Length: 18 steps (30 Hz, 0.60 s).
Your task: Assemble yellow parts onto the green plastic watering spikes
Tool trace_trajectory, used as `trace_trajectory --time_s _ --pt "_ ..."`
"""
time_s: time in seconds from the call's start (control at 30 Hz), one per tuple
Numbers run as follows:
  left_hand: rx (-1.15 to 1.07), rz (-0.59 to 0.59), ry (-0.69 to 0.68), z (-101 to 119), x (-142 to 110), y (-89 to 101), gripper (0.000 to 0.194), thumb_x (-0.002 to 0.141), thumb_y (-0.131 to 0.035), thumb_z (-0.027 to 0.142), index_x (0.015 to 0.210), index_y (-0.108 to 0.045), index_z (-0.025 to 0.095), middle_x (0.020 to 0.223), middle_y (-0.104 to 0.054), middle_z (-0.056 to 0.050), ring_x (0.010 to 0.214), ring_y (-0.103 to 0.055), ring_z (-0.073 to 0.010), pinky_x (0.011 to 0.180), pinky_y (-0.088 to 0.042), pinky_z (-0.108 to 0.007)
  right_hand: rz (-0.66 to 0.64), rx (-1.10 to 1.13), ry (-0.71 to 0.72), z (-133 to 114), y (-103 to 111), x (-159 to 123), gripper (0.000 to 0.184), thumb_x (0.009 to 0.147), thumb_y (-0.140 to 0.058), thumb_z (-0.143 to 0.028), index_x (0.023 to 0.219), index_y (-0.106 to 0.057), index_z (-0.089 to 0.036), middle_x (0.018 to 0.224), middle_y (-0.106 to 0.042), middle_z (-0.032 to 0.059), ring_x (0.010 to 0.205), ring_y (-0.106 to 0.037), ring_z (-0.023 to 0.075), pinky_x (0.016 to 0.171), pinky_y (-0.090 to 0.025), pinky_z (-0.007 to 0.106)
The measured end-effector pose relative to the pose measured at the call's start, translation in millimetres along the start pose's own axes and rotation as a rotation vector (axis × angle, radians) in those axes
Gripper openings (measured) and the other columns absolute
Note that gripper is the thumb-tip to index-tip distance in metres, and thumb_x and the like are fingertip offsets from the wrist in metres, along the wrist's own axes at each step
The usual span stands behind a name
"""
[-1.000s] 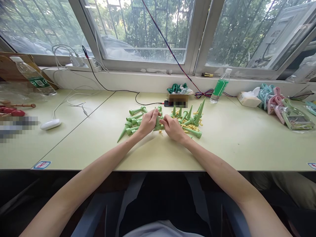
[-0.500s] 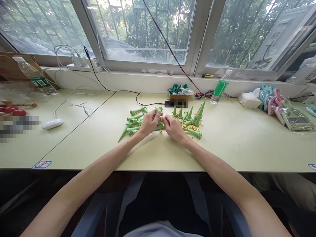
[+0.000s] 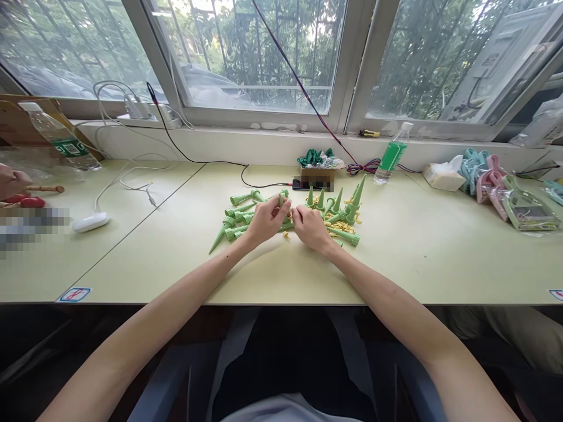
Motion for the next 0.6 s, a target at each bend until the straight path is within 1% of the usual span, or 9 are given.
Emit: trace_trajectory --time_s 0.13,0.2,0.27,0.33,0.43,0.5,0.53,0.6 --pt "0.010 -0.038 -0.045 5.0 -0.9 -1.5 0.038 0.099 -0.046 0.054 0.086 -0.057 0.020 0.067 -0.061 0.001 0.052 -0.042 -0.0100 0.056 -0.037 -0.025 -0.002 -0.011 -0.007 1.4 0.0 0.7 0.038 0.100 -0.037 -0.035 0.064 -0.037 -0.023 0.057 -0.047 0.0000 0.055 -0.039 0.0148 0.057 -0.027 0.030" --pt "0.006 -0.039 -0.039 4.5 -0.7 -1.4 0.041 0.100 -0.044 0.056 0.086 -0.057 0.019 0.068 -0.061 0.000 0.052 -0.042 -0.0098 0.055 -0.037 -0.025 0.012 -0.001 -0.012 1.6 0.9 0.7 0.037 0.099 -0.038 -0.035 0.064 -0.036 -0.023 0.057 -0.046 0.0000 0.055 -0.038 0.0149 0.056 -0.027 0.030" --pt "-0.029 -0.051 -0.012 2.7 -0.2 -2.1 0.046 0.101 -0.039 0.059 0.086 -0.058 0.019 0.070 -0.062 -0.001 0.052 -0.043 -0.0097 0.054 -0.039 -0.025 0.031 0.017 -0.022 1.5 2.5 0.4 0.037 0.099 -0.039 -0.036 0.065 -0.037 -0.024 0.057 -0.047 0.0000 0.054 -0.039 0.0151 0.056 -0.028 0.030" --pt "-0.124 -0.077 0.039 0.4 0.4 -3.6 0.053 0.101 -0.031 0.063 0.090 -0.059 0.019 0.075 -0.064 -0.003 0.053 -0.049 -0.0100 0.054 -0.043 -0.025 0.058 0.036 -0.041 1.4 5.1 -0.1 0.037 0.100 -0.040 -0.037 0.066 -0.039 -0.024 0.057 -0.047 0.0000 0.054 -0.040 0.0154 0.055 -0.029 0.030" --pt "-0.347 -0.100 0.141 -2.0 1.7 -5.5 0.062 0.100 -0.023 0.069 0.097 -0.061 0.019 0.091 -0.068 -0.007 0.059 -0.059 -0.0112 0.052 -0.049 -0.025 0.122 0.053 -0.063 0.8 11.0 -1.4 0.037 0.101 -0.040 -0.041 0.068 -0.040 -0.024 0.058 -0.049 0.0003 0.054 -0.042 0.0157 0.055 -0.031 0.029" --pt "-0.448 -0.068 0.196 -3.0 3.3 -4.0 0.064 0.098 -0.023 0.071 0.097 -0.060 0.019 0.098 -0.068 -0.008 0.062 -0.064 -0.0117 0.049 -0.050 -0.024 0.167 0.061 -0.069 0.3 14.7 -2.3 0.040 0.102 -0.039 -0.046 0.068 -0.040 -0.024 0.059 -0.050 0.0008 0.055 -0.043 0.0159 0.055 -0.032 0.029" --pt "-0.460 -0.037 0.216 -3.9 4.1 -2.1 0.062 0.098 -0.025 0.070 0.096 -0.060 0.019 0.099 -0.068 -0.008 0.062 -0.064 -0.0117 0.048 -0.050 -0.024 0.182 0.067 -0.072 0.2 15.9 -2.7 0.042 0.102 -0.039 -0.049 0.068 -0.040 -0.024 0.059 -0.051 0.0010 0.055 -0.043 0.0161 0.055 -0.032 0.029" --pt "-0.403 0.043 0.245 -6.8 5.5 3.6 0.053 0.098 -0.036 0.067 0.092 -0.058 0.019 0.091 -0.067 -0.006 0.058 -0.062 -0.0107 0.045 -0.047 -0.023 0.200 0.082 -0.073 0.2 17.1 -3.4 0.045 0.102 -0.037 -0.055 0.069 -0.039 -0.024 0.058 -0.051 0.0008 0.056 -0.044 0.0165 0.056 -0.033 0.030"
Point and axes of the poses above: each hand's wrist, its own x-axis towards the middle knuckle, its own y-axis out of the back of the hand, z = x × y, the point moved 6 cm from there along x, towards the middle knuckle
